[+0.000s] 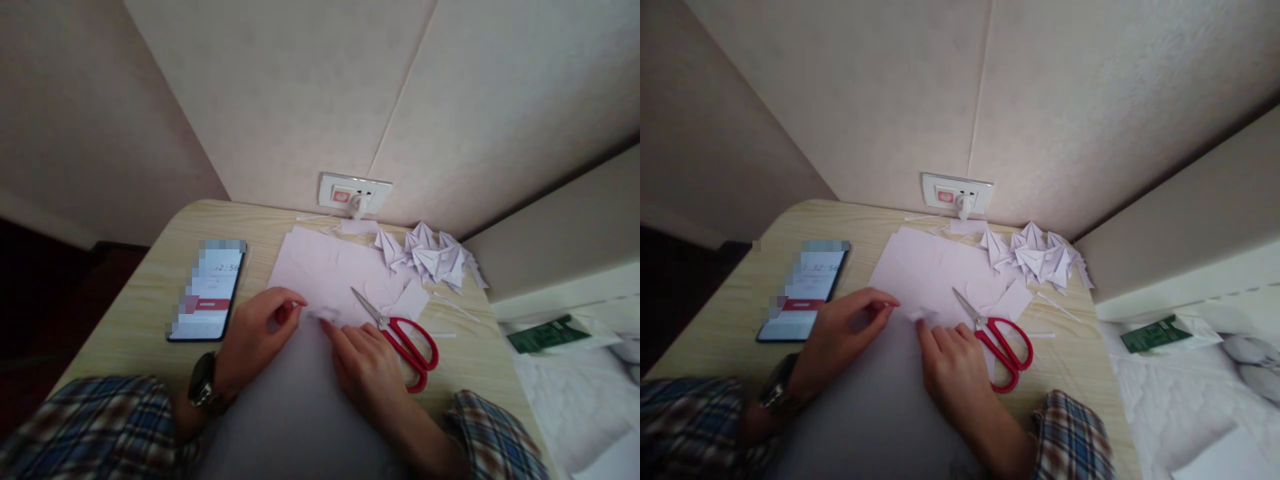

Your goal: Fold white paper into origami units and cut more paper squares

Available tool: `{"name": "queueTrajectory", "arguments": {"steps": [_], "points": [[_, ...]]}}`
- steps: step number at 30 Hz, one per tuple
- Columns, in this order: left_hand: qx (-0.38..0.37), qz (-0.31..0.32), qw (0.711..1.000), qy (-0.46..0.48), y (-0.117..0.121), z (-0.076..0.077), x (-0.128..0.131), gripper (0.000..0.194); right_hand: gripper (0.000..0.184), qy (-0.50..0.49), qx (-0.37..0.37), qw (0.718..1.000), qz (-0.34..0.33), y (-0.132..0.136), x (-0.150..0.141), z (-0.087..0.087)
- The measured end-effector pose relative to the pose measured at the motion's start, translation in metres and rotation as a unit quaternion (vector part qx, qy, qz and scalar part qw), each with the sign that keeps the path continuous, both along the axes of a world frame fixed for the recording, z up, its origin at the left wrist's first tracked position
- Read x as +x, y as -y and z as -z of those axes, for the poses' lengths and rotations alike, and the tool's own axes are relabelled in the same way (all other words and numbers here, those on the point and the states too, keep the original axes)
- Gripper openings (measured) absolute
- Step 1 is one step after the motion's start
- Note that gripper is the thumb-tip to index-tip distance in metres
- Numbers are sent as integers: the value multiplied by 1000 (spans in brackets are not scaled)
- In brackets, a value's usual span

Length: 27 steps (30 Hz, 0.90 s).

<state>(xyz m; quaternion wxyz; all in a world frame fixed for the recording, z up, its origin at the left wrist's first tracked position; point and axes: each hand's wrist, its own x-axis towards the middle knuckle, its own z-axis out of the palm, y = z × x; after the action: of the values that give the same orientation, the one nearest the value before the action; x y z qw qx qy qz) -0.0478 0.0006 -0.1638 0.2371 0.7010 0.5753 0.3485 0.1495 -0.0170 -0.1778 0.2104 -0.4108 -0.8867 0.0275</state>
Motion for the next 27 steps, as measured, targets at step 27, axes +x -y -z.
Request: {"name": "queueTrajectory", "arguments": {"steps": [27], "points": [[23, 0, 1000, -8, -4, 3, -7, 13, 18, 32, 9, 984, 177, -36, 21, -27]]}}
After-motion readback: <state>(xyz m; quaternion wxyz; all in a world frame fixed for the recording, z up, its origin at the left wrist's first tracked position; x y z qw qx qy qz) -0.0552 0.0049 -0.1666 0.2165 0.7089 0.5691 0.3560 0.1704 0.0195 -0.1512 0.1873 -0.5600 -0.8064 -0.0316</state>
